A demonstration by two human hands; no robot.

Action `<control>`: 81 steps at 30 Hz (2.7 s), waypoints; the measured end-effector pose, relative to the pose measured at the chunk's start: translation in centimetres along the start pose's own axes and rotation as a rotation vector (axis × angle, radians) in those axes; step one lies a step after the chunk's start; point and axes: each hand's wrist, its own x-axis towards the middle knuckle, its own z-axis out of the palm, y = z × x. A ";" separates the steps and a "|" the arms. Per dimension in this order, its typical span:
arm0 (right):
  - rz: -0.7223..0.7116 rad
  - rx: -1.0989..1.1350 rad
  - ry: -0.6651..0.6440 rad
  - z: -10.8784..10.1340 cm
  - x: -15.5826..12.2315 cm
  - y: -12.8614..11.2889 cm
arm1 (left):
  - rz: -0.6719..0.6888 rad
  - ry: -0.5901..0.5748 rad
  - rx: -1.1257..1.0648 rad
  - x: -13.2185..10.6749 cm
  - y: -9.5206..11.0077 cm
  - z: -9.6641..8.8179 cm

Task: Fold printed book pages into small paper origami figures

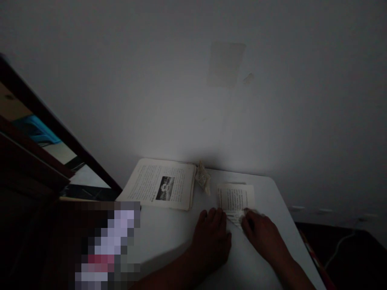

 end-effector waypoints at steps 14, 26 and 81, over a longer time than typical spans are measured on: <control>0.018 0.006 -0.008 0.0 0.0 -0.1 | -0.004 0.001 0.018 0.0 -0.1 0.0; 0.029 0.020 -0.040 0.1 0.0 0.2 | 0.038 -0.008 0.040 0.0 -0.1 -0.4; 0.060 0.098 -0.077 0.0 0.0 0.1 | 0.207 -0.171 -0.128 -0.2 0.4 -1.7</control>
